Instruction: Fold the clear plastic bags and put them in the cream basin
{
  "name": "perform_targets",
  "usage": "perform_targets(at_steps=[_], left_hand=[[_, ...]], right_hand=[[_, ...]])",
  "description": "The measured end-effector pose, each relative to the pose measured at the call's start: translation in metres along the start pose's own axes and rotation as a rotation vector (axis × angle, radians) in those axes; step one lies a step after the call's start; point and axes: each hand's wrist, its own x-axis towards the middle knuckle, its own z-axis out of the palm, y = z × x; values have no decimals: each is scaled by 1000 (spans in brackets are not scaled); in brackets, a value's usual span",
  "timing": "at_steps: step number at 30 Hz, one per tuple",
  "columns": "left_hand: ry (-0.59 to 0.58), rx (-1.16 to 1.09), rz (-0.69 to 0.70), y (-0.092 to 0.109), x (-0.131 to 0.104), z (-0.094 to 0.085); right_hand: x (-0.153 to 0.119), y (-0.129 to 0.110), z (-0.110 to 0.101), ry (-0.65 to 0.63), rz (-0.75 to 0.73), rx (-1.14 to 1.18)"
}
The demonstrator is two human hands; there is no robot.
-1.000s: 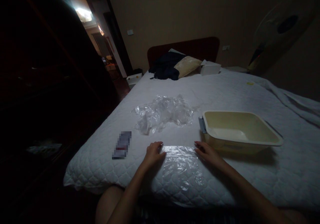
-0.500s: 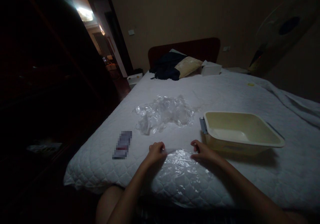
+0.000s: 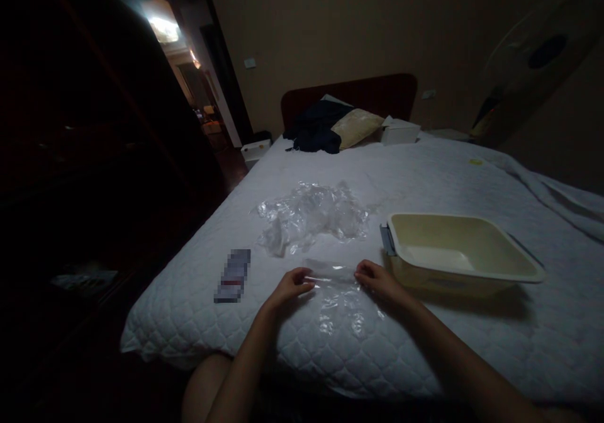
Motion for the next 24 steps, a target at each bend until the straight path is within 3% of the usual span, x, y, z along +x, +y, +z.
perform_targets(at_steps=[8, 13, 20, 24], left_hand=[[53, -100, -32, -3, 4, 0], [36, -154, -92, -2, 9, 0], [192, -243, -126, 1, 11, 4], [134, -267, -103, 2, 9, 4]], right_hand=[[-3, -1, 3, -28, 108, 345], [-4, -2, 3, -1, 123, 329], [0, 1, 6, 29, 34, 294], [1, 3, 6, 37, 22, 291]])
